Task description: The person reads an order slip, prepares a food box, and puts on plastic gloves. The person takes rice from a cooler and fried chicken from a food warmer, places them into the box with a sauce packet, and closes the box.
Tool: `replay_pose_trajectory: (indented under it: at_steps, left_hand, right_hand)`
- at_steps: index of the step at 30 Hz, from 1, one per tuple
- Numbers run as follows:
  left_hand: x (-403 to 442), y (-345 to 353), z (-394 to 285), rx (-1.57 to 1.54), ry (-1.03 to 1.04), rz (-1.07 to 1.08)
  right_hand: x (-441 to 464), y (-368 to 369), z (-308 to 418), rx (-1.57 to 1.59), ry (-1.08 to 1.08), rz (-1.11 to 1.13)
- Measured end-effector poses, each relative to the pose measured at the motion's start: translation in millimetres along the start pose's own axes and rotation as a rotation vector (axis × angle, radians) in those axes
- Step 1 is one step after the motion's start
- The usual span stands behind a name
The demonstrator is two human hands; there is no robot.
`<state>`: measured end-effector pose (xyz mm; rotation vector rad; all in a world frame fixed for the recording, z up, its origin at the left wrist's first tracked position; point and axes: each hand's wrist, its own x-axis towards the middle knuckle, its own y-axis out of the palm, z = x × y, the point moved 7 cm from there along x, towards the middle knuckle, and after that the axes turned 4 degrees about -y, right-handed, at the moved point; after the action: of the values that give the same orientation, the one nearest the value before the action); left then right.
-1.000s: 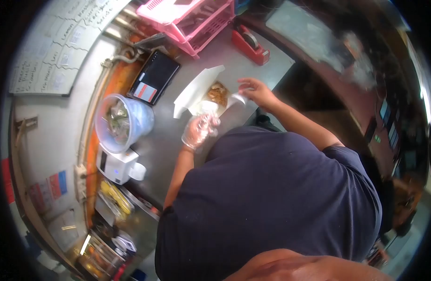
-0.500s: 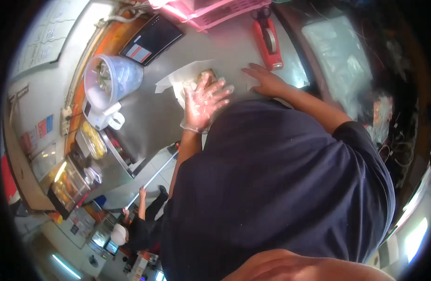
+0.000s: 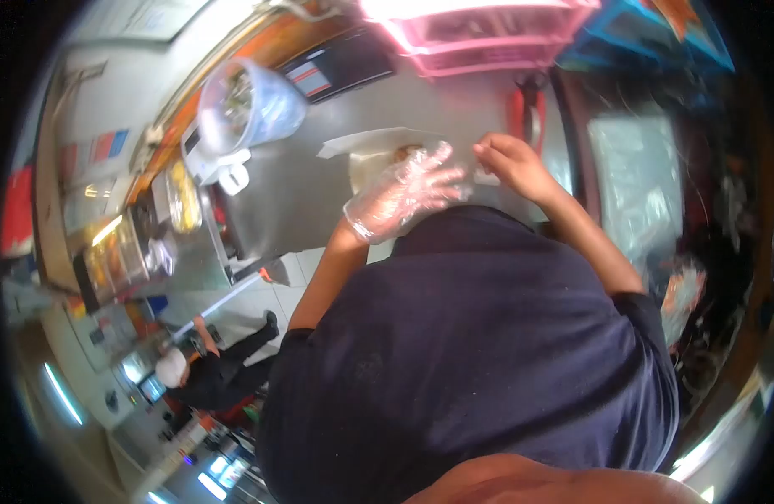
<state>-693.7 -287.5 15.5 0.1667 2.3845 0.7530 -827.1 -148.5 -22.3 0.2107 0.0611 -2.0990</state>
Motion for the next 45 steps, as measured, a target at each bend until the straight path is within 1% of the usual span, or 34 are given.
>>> replay_pose_trajectory:
  at_steps: [1, 2, 3, 4, 5, 7, 8, 11, 12, 15, 16, 18, 19, 22, 25, 26, 29, 30, 32, 34, 35, 37, 39, 41, 44, 45]
  left_hand:
    - [-7, 5, -2, -0.033, -0.027, 0.032]
    - [-10, 6, -2, -0.118, -0.013, 0.068]
    - [-11, 4, -1, -0.003, -0.016, 0.022]
    - [-12, 3, 0, 0.046, -0.032, -0.003]
    - [-15, 3, 1, 0.095, -0.048, -0.027]
    - [-21, -6, 4, -0.053, -0.07, -0.093]
    - [-25, -8, 5, -0.129, -0.085, -0.119]
    - [-51, -9, 0, -0.249, 0.029, -0.09]
    - [-60, -8, 1, -0.228, 0.008, -0.087]
    - [-94, -14, -7, -0.15, -0.029, -0.086]
    - [-97, -40, 17, -0.368, 0.149, 0.124]
    - [-118, -49, 12, -0.121, 0.232, 0.063]
    - [-129, -60, 19, -0.38, 0.269, 0.171]
    - [-176, -110, 34, -0.168, 0.37, 0.052]
    - [-241, -140, 29, -0.294, 0.466, 0.061]
    - [-258, -161, 32, -0.422, 0.5, 0.023]
    - [-308, -206, 30, -0.623, 0.655, 0.107]
    - [-311, -240, 44, -0.523, 0.67, -0.113]
    - [-309, -308, 77, -0.33, 0.662, -0.551]
    - [-335, -319, 67, -0.015, 0.548, -0.867]
    - [-348, -325, 59, 0.153, 0.48, -1.02]
    - [-372, -342, 60, 0.112, 0.69, -1.229]
    - [-386, -369, 75, 0.0, 0.807, -1.298]
    - [-394, -405, 103, -0.191, 0.818, -1.224]
    - [-431, -389, 93, -0.569, 0.906, -1.171]
    - [-445, -388, 88, -0.594, 0.951, -1.185]
  right_hand:
    - [2, 4, 9, -0.019, -0.079, -0.016]
    - [0, 15, 19, 0.012, 0.033, 0.063]
    - [-3, 24, 29, 0.033, 0.147, 0.139]
    - [0, 34, 19, 0.077, 0.126, 0.267]
    - [4, 41, 3, 0.085, 0.155, 0.344]
    - [13, 48, 9, 0.028, 0.017, 0.359]
    - [19, 52, 15, 0.001, -0.017, 0.383]
    - [28, 66, 29, 0.138, 0.08, 0.427]
    - [32, 74, 35, 0.145, 0.064, 0.52]
    - [40, 113, 52, 0.036, -0.039, 0.632]
    - [47, 124, 43, -0.022, -0.038, 0.688]
    - [64, 139, 53, -0.121, -0.155, 0.676]
    - [70, 145, 56, -0.093, -0.076, 0.687]
    - [97, 167, 75, -0.13, -0.034, 0.552]
    - [123, 197, 90, -0.164, -0.047, 0.459]
    - [130, 203, 87, -0.061, 0.018, 0.459]
    - [148, 248, 93, -0.097, -0.045, 0.387]
    - [154, 265, 87, -0.119, -0.032, 0.418]
    - [164, 294, 71, -0.175, 0.017, 0.409]
    - [175, 314, 54, -0.187, 0.064, 0.412]
    - [179, 324, 60, -0.22, 0.026, 0.379]
    - [180, 341, 69, -0.283, -0.044, 0.313]
    - [184, 344, 65, -0.289, -0.053, 0.309]
    - [183, 339, 53, -0.261, -0.03, 0.308]
    - [184, 334, 40, -0.237, -0.026, 0.354]
    - [187, 333, 36, -0.226, -0.025, 0.363]
